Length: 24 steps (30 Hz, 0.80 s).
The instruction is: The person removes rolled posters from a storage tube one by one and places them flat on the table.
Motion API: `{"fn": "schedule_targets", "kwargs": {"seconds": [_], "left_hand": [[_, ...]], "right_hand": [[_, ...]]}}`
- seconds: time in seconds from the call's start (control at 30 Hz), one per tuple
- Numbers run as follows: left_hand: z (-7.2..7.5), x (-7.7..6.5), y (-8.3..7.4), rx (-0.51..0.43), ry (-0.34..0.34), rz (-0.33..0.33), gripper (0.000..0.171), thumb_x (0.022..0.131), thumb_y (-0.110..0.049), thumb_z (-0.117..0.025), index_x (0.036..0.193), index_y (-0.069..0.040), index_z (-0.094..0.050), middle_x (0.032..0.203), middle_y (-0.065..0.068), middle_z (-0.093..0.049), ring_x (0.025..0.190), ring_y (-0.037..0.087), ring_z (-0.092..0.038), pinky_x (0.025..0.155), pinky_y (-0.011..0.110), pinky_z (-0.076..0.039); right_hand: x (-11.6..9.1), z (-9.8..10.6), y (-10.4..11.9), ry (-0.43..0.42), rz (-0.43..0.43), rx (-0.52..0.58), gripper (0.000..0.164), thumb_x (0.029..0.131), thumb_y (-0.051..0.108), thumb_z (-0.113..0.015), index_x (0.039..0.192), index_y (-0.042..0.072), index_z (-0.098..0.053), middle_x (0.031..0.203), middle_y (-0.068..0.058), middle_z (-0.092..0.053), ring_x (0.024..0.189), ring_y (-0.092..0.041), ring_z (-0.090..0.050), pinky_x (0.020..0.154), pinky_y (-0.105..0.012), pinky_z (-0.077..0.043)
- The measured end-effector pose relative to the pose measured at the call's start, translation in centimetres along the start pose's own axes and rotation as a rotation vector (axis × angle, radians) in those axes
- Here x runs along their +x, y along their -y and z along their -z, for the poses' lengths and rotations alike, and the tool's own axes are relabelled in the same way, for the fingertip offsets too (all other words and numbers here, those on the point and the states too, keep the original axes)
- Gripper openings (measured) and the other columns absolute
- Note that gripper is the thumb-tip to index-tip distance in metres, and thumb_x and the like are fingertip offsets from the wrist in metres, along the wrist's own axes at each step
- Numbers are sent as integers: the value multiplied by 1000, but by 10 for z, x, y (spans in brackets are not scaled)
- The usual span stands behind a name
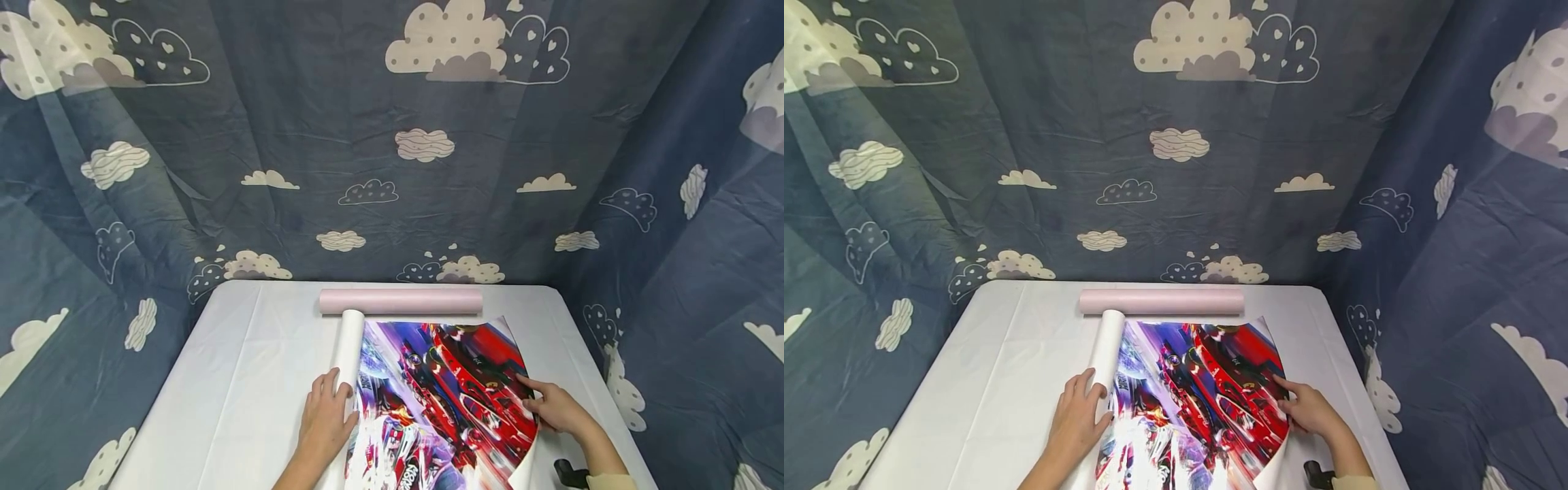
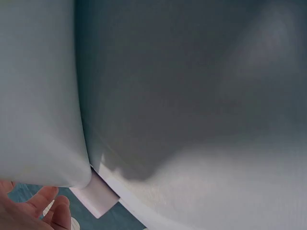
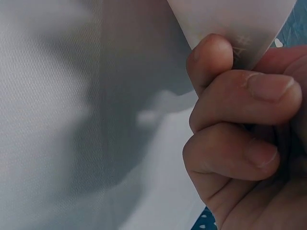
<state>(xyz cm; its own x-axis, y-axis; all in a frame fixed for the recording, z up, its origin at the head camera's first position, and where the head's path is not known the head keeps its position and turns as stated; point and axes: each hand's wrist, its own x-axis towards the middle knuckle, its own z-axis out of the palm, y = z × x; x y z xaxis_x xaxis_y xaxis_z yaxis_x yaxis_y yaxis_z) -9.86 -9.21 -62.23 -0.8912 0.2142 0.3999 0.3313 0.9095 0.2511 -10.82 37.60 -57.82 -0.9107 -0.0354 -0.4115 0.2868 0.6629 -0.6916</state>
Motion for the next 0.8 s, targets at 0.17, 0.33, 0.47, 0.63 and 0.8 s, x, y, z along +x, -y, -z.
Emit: {"fn": "schedule_targets", "kwargs": {"seconds": [0.17,0.33,0.47,0.63,0.8], "left_hand": [[3,1,5,26,-41,-51,36,76,-19,-85,110,-19,-75,148,22,-56,127,43,-55,87,48,-56],[8,3,11,17,-30,-67,17,84,-14,-75,98,-21,-83,152,18,-57,129,41,-55,83,46,-53],[11,3,17,21,-5,-28,6,89,-17,-73,88,-16,-79,151,17,-58,131,41,-54,87,47,-52],[14,4,23,8,-11,13,10,89,-21,-79,84,-15,-72,147,23,-59,130,44,-55,89,50,-54],[14,4,30,34,5,30,23,81,-22,-88,85,-17,-66,146,25,-57,129,45,-55,89,51,-54]], "right_hand": [[2,2,-3,9,6,9,65,100,10,-66,158,-5,-42,52,1,-49,37,-9,-39,43,-26,-37],[3,3,-4,0,5,5,65,100,9,-66,158,-5,-42,52,0,-49,37,-10,-40,43,-27,-39],[4,4,-6,-10,6,0,64,100,9,-65,158,-5,-42,52,0,-48,37,-10,-40,42,-27,-39],[7,4,-7,-24,6,-16,64,100,9,-65,158,-5,-42,53,0,-49,37,-11,-41,43,-28,-40],[11,5,-7,-39,2,-30,63,100,10,-65,158,-4,-43,53,-1,-51,37,-11,-42,43,-30,-42]]}}
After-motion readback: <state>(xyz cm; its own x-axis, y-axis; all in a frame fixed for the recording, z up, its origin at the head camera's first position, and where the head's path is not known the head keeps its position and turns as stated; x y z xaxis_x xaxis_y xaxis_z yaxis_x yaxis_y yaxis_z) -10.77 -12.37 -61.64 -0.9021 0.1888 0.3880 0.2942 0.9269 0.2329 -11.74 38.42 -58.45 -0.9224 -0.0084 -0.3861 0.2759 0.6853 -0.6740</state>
